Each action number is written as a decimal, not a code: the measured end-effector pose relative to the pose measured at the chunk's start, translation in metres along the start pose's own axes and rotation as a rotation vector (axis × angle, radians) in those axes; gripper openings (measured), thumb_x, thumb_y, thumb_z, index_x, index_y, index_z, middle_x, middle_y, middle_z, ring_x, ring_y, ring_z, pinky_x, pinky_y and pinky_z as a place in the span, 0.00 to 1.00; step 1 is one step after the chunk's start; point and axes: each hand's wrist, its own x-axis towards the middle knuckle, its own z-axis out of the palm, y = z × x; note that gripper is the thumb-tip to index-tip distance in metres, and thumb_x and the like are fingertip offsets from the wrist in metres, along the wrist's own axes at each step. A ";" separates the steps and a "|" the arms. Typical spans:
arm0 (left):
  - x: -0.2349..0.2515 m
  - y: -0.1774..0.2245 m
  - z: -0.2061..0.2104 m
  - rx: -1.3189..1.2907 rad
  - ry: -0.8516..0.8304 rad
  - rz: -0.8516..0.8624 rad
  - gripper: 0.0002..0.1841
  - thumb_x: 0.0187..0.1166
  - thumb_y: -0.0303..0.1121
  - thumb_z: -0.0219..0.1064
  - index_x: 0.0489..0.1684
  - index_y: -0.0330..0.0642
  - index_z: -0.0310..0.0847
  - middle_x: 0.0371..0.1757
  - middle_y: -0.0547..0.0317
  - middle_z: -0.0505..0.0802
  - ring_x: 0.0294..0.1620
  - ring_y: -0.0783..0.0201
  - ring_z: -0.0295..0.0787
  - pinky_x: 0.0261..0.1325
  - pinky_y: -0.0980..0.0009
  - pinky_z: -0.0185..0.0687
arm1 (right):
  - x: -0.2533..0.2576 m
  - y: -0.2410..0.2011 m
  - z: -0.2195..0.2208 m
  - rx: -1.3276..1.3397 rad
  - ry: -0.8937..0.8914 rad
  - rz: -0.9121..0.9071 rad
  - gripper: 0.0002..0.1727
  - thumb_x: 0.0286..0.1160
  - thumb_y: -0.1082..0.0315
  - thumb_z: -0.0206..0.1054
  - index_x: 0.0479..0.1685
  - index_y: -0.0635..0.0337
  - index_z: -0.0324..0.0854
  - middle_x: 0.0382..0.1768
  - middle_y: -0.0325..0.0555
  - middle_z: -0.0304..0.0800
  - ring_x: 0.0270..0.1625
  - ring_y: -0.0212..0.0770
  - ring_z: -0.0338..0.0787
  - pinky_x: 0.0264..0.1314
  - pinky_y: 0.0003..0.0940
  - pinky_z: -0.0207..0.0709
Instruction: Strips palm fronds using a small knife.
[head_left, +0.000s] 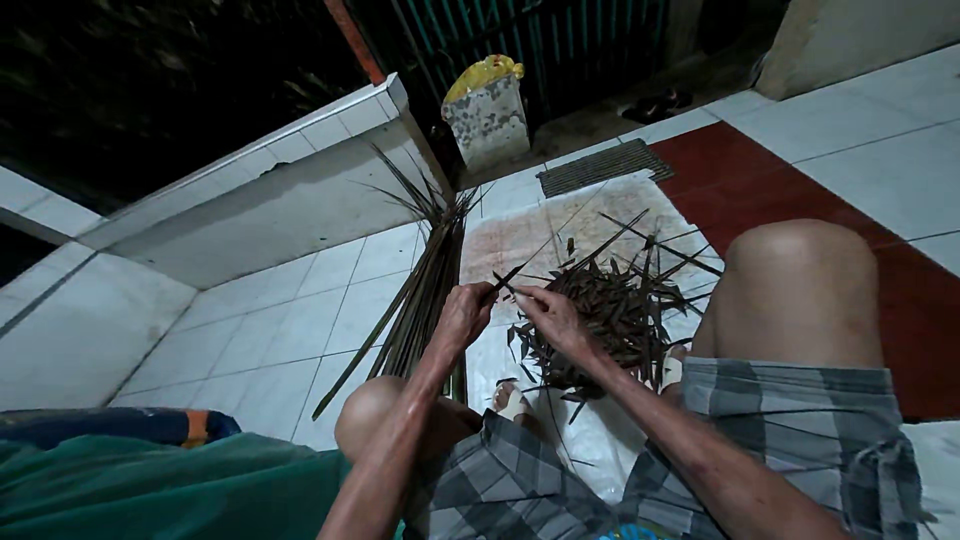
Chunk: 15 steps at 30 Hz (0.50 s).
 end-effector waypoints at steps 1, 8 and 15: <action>-0.001 0.000 0.001 0.014 0.012 0.007 0.12 0.88 0.36 0.62 0.41 0.41 0.91 0.29 0.54 0.90 0.32 0.59 0.88 0.43 0.56 0.84 | -0.001 -0.001 0.001 -0.007 -0.020 -0.003 0.22 0.88 0.47 0.59 0.69 0.45 0.87 0.40 0.42 0.92 0.38 0.37 0.88 0.49 0.42 0.82; -0.002 0.001 0.004 0.095 0.035 0.031 0.13 0.87 0.35 0.60 0.36 0.38 0.88 0.27 0.50 0.89 0.32 0.51 0.89 0.41 0.49 0.85 | -0.006 -0.002 0.003 -0.031 -0.030 0.003 0.21 0.89 0.47 0.58 0.66 0.44 0.89 0.41 0.41 0.93 0.40 0.36 0.89 0.50 0.41 0.82; -0.001 0.009 0.011 0.181 0.026 -0.022 0.13 0.87 0.33 0.59 0.40 0.38 0.89 0.31 0.46 0.92 0.38 0.46 0.92 0.46 0.45 0.86 | -0.005 -0.009 0.005 -0.117 0.029 0.079 0.21 0.89 0.46 0.57 0.68 0.39 0.89 0.46 0.41 0.95 0.47 0.40 0.91 0.56 0.49 0.81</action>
